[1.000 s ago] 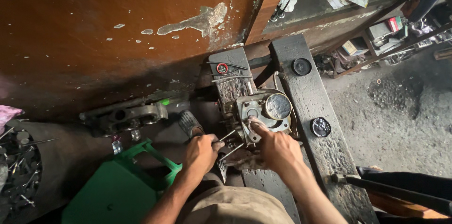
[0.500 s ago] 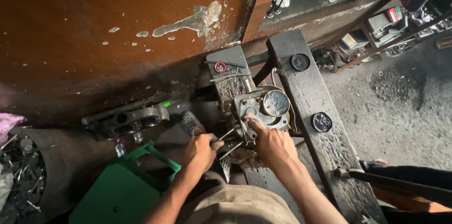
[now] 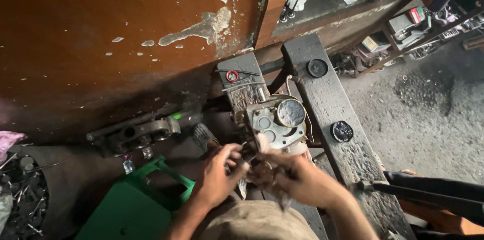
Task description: The person is lapping engine valves. They use a wooden tool to rotate a valve within a cylinder head by rubbing the tool handle between their palms, repeatedly lifting and pressing the valve back into place.
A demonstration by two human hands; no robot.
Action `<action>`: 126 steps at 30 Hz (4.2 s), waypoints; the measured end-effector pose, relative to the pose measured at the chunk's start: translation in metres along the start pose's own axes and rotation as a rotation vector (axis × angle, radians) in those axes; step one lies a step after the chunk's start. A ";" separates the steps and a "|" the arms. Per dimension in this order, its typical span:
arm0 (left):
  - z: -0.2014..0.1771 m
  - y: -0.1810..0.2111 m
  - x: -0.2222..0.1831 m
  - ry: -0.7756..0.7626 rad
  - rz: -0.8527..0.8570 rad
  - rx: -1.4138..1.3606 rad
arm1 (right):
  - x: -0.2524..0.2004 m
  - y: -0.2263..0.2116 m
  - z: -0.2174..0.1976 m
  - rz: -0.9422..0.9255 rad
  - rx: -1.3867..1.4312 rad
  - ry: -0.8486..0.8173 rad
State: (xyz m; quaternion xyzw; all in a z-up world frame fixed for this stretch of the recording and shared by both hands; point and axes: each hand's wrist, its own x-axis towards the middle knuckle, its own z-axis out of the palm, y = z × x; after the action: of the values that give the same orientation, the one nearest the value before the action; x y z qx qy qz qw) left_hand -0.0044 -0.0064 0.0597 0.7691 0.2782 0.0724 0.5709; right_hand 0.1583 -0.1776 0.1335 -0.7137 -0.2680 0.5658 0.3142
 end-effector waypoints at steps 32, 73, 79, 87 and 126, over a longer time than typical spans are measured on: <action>-0.004 0.001 -0.054 -0.386 -0.152 0.188 | 0.107 0.322 0.023 0.220 -0.577 0.793; 0.052 0.085 -0.039 -0.199 0.204 -0.052 | -0.045 0.085 0.056 -0.396 0.333 0.563; 0.042 0.084 -0.034 -0.200 0.362 -0.064 | -0.053 0.081 0.051 -0.271 1.127 0.139; 0.047 0.068 -0.037 -0.522 0.263 -0.383 | -0.079 0.113 0.025 -0.145 1.225 -0.263; 0.041 -0.010 0.006 -0.036 -0.354 0.576 | 0.034 -0.037 -0.034 -0.294 -0.451 0.697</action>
State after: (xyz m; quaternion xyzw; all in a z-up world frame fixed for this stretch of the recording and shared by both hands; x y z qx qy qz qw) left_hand 0.0146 -0.0355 0.0358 0.8397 0.4062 -0.1230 0.3388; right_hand 0.1981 -0.1328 0.1454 -0.8669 -0.3617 0.1680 0.2992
